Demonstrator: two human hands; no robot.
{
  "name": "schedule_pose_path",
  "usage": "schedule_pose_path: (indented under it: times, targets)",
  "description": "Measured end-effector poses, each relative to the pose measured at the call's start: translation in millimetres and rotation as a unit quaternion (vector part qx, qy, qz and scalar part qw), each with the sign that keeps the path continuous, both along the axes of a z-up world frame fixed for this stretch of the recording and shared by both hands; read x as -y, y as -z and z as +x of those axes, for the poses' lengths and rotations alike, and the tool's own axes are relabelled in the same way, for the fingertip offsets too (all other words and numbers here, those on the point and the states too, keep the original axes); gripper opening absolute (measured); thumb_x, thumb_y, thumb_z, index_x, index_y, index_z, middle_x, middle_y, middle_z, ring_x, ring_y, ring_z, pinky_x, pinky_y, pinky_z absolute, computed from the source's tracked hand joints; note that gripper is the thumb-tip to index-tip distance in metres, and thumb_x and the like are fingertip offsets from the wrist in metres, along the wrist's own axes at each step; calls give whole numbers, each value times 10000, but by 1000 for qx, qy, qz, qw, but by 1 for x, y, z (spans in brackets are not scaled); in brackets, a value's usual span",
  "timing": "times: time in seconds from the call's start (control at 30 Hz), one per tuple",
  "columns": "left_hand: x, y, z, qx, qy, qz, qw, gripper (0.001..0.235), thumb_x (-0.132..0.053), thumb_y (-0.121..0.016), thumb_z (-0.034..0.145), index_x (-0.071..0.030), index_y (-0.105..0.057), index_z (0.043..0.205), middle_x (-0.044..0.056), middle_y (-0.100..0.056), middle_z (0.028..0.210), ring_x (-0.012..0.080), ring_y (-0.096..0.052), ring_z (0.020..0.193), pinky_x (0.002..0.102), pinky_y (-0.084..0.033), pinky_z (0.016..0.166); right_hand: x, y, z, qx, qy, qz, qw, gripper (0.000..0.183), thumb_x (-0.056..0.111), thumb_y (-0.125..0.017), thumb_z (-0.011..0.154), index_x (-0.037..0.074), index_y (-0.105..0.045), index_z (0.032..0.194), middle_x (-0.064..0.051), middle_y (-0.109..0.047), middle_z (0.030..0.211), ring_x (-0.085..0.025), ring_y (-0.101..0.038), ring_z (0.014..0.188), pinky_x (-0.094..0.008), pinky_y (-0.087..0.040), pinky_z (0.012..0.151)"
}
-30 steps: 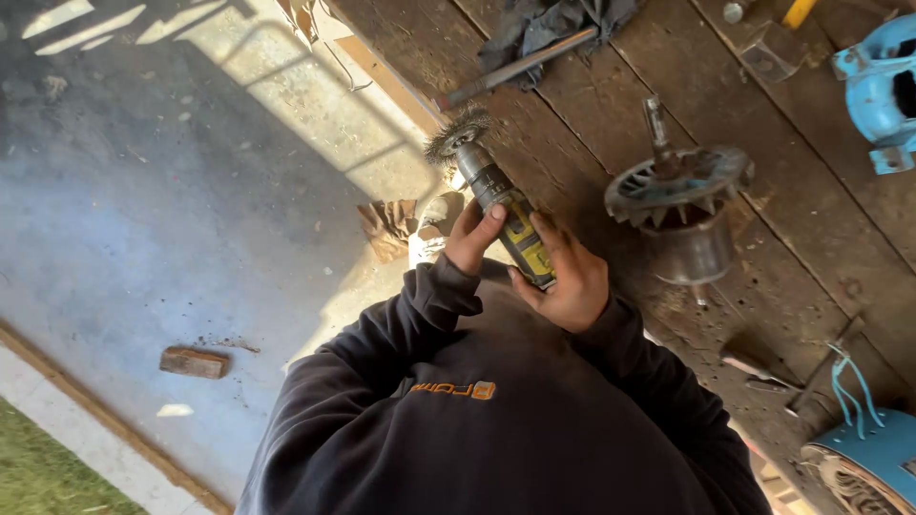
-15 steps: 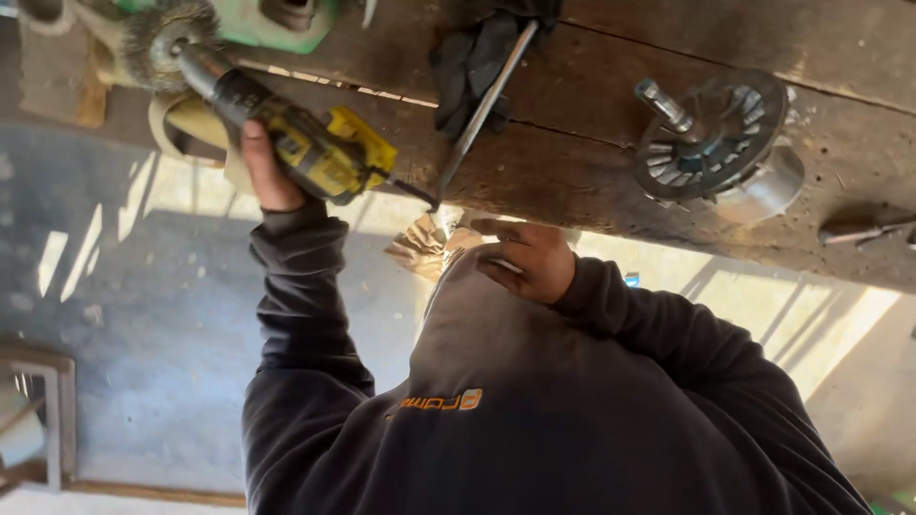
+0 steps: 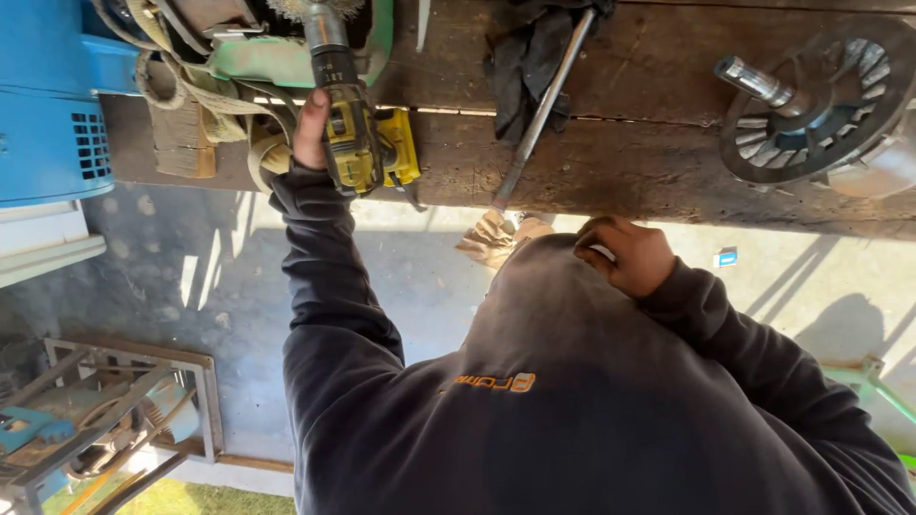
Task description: Cleaning an electric motor rotor and housing using a power drill equipped with a wire brush attachment.
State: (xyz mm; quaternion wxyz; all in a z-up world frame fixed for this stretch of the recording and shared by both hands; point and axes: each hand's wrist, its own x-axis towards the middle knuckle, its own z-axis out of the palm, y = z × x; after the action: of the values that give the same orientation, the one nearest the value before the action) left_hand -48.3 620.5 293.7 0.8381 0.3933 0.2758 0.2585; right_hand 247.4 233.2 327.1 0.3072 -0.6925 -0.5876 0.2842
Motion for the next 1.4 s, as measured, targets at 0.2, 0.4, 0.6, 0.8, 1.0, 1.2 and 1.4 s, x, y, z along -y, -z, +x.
schedule_pose_path:
  times: [0.2, 0.4, 0.6, 0.8, 1.0, 1.2, 1.4]
  targets:
    - [7, -5, -15, 21, 56, 22, 998, 690, -575, -729, 970, -18, -589, 1353, 85, -678, 1179, 179, -673, 989, 329, -575, 870, -7, 1, -5, 30, -47, -104, 993, 198, 335, -752, 893, 163, -718, 984, -42, -697, 947, -282, -698, 820, -404, -551, 678]
    - [11, 9, -50, -70, 10, 203, 977, 641, -499, -669, 1056, -9, -549, 1451, 78, -640, 1324, 190, -615, 1144, 319, -511, 1006, 5, 30, -14, 20, -110, -130, 985, 336, 390, -702, 913, 119, -660, 1106, -100, -694, 1013, -334, -693, 902, -464, -550, 726]
    - [80, -90, 11, -137, -91, 460, 873, 675, -387, -748, 1067, 60, -444, 1470, 174, -594, 1369, 272, -614, 1219, 373, -527, 1043, 33, 59, -13, 46, -113, -176, 977, 467, 434, -711, 892, 106, -626, 1214, -121, -689, 1056, -348, -691, 899, -483, -550, 720]
    - [176, -102, 102, -61, -43, 519, 852, 483, -349, -708, 1060, 42, -566, 1307, 199, -674, 1283, 285, -685, 1173, 392, -556, 1065, 58, 58, 10, 46, -55, -170, 983, 468, 417, -735, 849, 120, -635, 1196, -119, -686, 1057, -347, -683, 967, -489, -548, 759]
    - [228, -125, 227, -129, 241, 622, 734, 500, -257, -749, 936, 14, -622, 1336, 191, -677, 1290, 348, -655, 1218, 430, -502, 1080, 106, 69, 38, -11, -6, -162, 987, 421, 403, -716, 882, 110, -637, 1174, -126, -687, 1093, -370, -680, 976, -504, -541, 801]
    - [251, -118, 293, -171, 290, 680, 651, 525, -304, -775, 922, -3, -641, 1331, 172, -668, 1340, 387, -621, 1257, 448, -483, 1083, 162, 78, 122, -25, 9, -168, 985, 416, 424, -675, 923, 96, -615, 1171, -141, -694, 1056, -389, -681, 936, -510, -541, 790]
    - [240, -94, 363, -229, 112, 683, 685, 341, -234, -734, 1067, 19, -675, 1288, 184, -709, 1240, 341, -681, 1156, 409, -530, 1042, 258, 103, 239, -14, 114, -143, 983, 395, 434, -658, 963, 73, -605, 1113, -160, -707, 994, -399, -691, 861, -517, -540, 728]
